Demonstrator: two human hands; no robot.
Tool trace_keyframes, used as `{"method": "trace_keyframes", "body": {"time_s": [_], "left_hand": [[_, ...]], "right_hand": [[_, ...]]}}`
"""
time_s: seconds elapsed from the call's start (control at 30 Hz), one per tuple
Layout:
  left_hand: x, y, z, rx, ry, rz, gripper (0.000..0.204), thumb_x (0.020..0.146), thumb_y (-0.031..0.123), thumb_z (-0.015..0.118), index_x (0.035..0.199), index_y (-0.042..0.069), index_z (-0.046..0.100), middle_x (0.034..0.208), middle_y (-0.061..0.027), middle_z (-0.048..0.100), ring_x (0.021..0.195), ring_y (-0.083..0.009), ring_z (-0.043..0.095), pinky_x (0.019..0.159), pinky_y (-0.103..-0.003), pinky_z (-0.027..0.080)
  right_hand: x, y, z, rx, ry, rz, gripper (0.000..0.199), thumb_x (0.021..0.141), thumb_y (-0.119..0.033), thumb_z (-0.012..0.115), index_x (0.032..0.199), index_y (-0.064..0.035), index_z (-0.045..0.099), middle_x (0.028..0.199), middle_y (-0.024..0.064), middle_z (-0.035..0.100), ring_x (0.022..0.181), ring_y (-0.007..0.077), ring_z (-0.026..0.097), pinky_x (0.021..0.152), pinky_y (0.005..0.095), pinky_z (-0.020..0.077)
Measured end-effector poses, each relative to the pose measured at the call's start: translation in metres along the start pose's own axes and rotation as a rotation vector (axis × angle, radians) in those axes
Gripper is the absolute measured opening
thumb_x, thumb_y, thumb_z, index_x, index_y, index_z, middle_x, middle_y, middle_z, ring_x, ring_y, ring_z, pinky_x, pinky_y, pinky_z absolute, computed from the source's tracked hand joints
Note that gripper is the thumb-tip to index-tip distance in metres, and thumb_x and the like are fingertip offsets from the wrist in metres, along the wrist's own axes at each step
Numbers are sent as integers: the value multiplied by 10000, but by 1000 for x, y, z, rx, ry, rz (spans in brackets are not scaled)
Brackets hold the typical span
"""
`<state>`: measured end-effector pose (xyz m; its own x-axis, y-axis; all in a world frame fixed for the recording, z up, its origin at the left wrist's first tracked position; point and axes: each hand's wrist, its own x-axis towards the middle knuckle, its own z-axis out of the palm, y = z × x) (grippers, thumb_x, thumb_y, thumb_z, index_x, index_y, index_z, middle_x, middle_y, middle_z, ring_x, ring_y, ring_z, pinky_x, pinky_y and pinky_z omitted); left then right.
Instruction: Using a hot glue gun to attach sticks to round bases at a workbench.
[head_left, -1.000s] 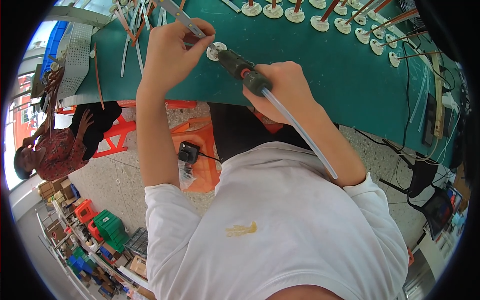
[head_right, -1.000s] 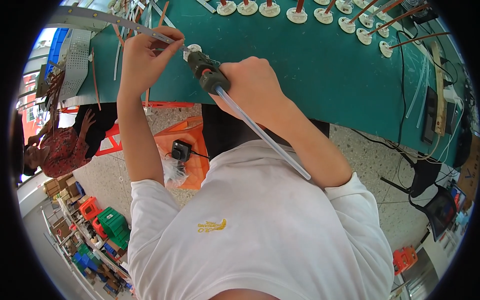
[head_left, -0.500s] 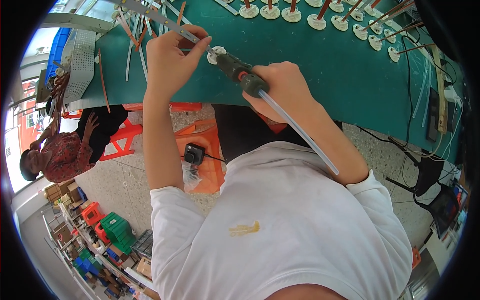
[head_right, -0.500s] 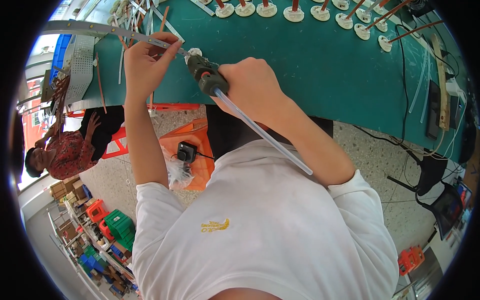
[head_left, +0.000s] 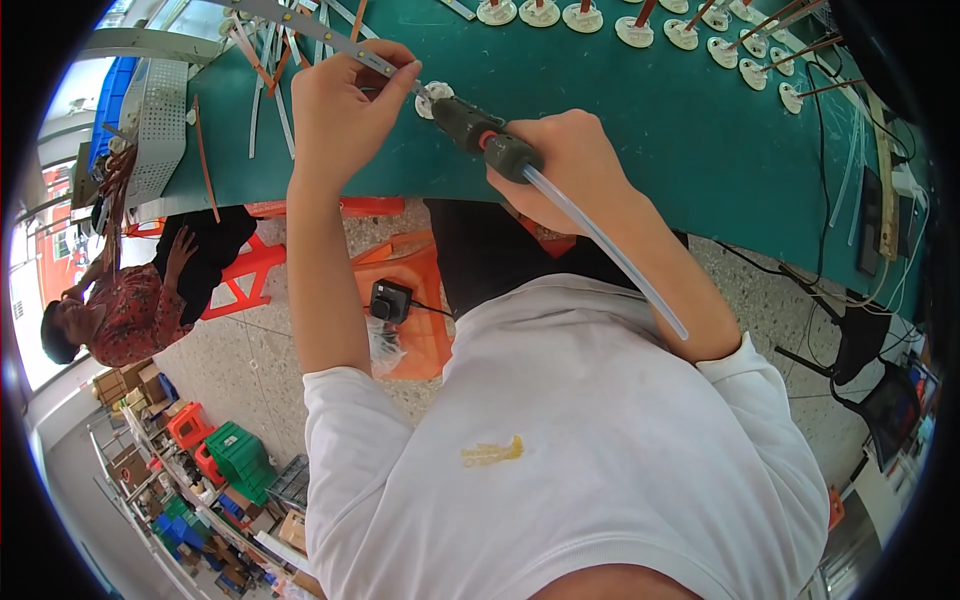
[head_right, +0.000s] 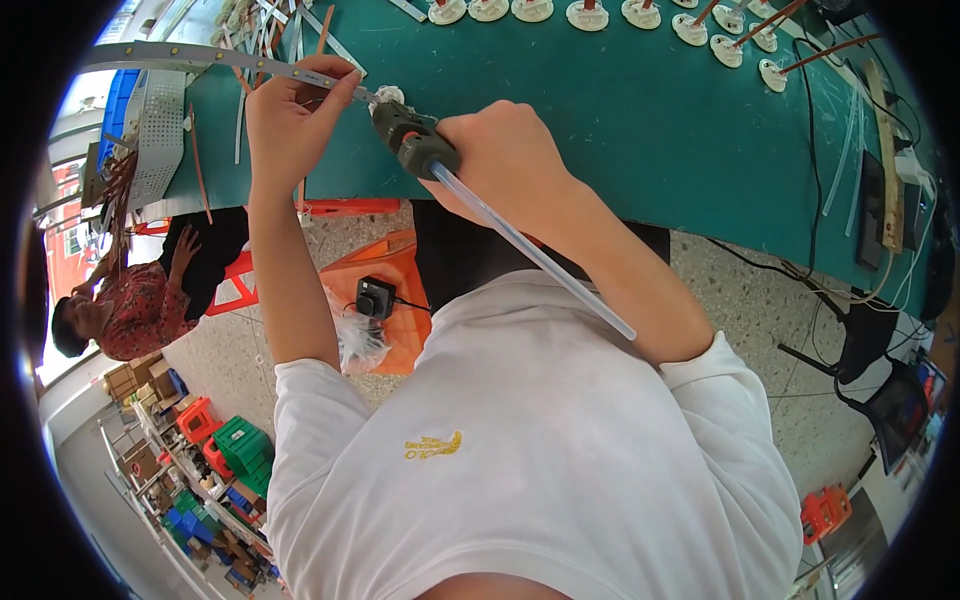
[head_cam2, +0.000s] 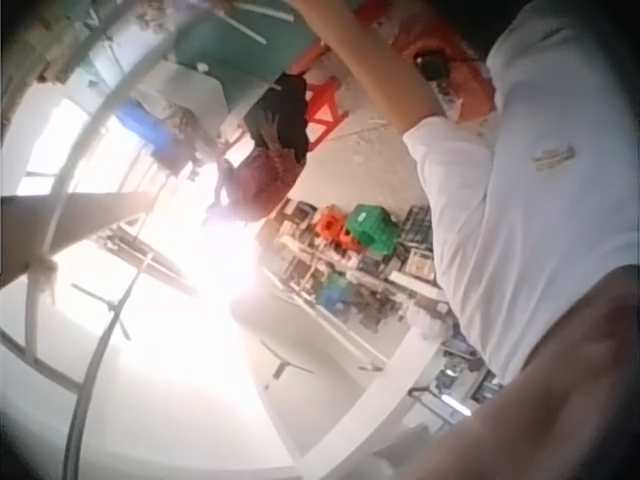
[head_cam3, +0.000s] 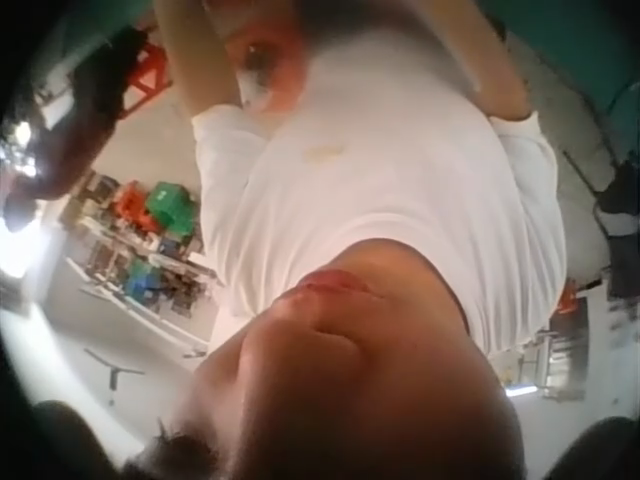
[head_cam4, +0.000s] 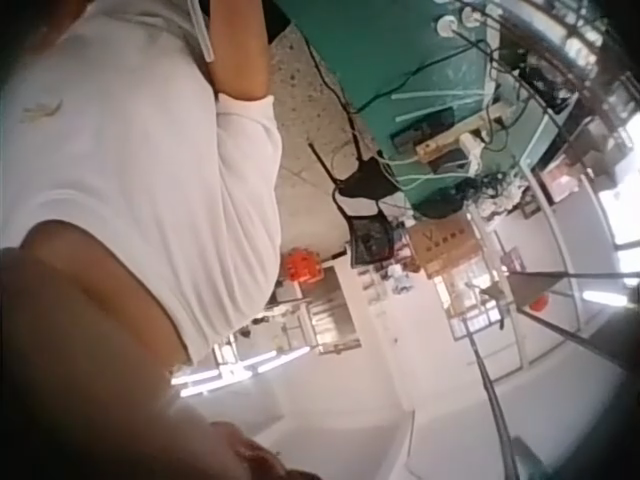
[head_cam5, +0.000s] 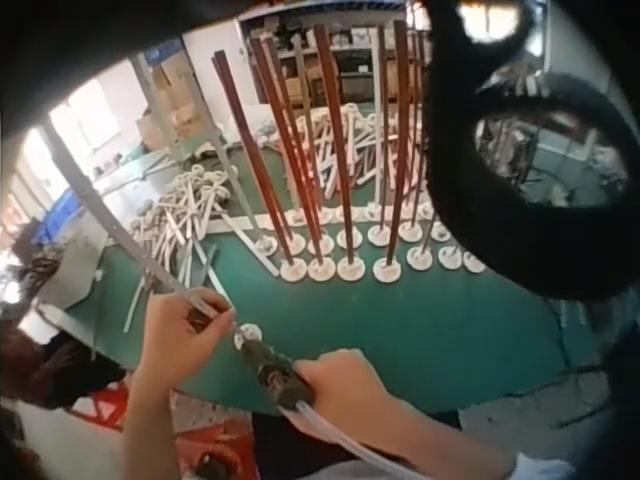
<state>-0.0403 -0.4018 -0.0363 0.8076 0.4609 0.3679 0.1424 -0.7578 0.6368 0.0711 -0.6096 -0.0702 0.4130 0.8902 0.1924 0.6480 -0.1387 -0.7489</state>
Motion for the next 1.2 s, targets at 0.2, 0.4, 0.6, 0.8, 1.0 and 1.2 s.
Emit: {"method": "trace_keyframes", "body": {"time_s": [0.2,0.4,0.6,0.8,1.0,1.2], "left_hand": [[0,4,-2,30,-61,-35,128,882,74,738,978,-11,733,828,-44,727,765,-92,683,711,-222,548],[2,3,1,-9,-20,-19,120,854,125,744,935,37,751,741,-47,732,698,-123,717,649,-228,532],[3,5,-10,-21,-59,-15,163,846,117,752,992,45,756,824,-49,750,734,-120,718,634,-221,531],[9,17,-29,103,-284,-9,242,893,78,707,1126,10,715,1002,-72,750,886,-117,709,756,-260,571],[15,11,-23,-149,-406,8,239,923,30,645,1154,-16,688,1023,-93,734,893,-133,707,798,-261,576],[13,6,-19,-288,-349,-84,195,881,-7,659,1069,-42,699,905,-102,736,855,-159,734,793,-268,582]], "right_hand": [[0,1,1,-4,11,-1,168,747,-189,733,718,-37,668,637,169,633,599,362,635,568,395,515],[0,2,0,19,8,8,169,743,-190,735,716,-38,666,644,160,639,605,360,635,572,398,517],[-2,3,1,-32,7,-23,170,741,-197,732,722,-42,667,648,158,645,608,363,633,581,404,525],[-5,1,-4,37,-23,33,170,742,-193,721,728,-34,662,650,168,641,610,364,633,578,407,518],[-6,0,-4,3,-12,39,162,752,-196,714,738,-41,672,657,172,639,620,368,633,588,407,518],[-4,-4,-9,12,-61,69,146,763,-202,703,754,-57,683,674,157,648,635,370,633,594,401,518]]}}
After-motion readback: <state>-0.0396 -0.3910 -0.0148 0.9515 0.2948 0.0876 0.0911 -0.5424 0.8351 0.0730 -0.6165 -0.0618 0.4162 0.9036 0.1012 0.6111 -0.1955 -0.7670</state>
